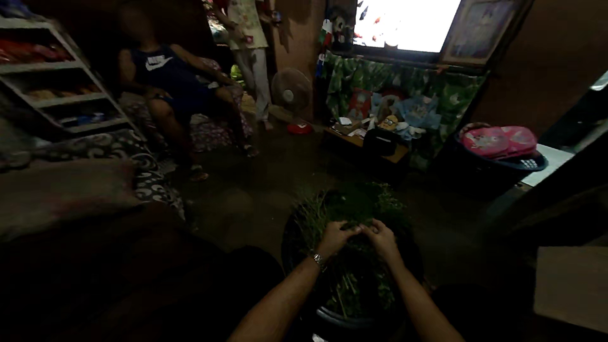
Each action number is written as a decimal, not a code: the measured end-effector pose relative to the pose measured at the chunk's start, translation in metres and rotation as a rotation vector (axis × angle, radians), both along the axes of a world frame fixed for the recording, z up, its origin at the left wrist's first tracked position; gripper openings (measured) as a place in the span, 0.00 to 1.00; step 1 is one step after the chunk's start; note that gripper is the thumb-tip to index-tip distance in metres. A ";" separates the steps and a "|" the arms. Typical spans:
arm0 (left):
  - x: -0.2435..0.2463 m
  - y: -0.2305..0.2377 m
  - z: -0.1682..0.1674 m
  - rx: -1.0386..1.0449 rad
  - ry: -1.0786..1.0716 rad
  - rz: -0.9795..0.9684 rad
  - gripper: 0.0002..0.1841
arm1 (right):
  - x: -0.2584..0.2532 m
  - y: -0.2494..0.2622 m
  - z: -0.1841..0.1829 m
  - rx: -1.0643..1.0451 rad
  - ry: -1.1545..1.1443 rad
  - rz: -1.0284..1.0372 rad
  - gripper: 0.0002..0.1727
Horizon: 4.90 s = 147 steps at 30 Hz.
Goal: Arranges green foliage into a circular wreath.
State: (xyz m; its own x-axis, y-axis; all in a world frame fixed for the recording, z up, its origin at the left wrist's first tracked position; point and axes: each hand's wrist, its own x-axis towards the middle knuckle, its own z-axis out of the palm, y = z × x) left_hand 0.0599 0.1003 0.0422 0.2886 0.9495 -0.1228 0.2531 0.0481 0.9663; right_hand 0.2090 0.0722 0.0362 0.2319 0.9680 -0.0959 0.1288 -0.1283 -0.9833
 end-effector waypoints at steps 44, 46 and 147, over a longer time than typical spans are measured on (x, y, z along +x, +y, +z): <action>-0.009 0.008 -0.016 0.081 0.149 -0.217 0.10 | 0.078 0.008 0.020 -0.056 -0.531 -0.089 0.22; -0.009 0.007 -0.013 0.111 0.200 -0.210 0.12 | 0.072 0.004 0.019 -0.028 -0.727 -0.020 0.24; -0.021 0.024 -0.018 0.027 -0.110 0.138 0.05 | 0.015 -0.002 -0.005 0.228 -0.430 0.202 0.08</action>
State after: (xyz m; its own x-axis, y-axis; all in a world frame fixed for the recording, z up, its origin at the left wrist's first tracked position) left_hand 0.0388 0.1245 0.0247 0.1658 0.9836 -0.0712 0.1384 0.0482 0.9892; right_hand 0.2239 0.0698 0.0311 0.0104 0.9826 0.1855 0.5272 0.1522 -0.8360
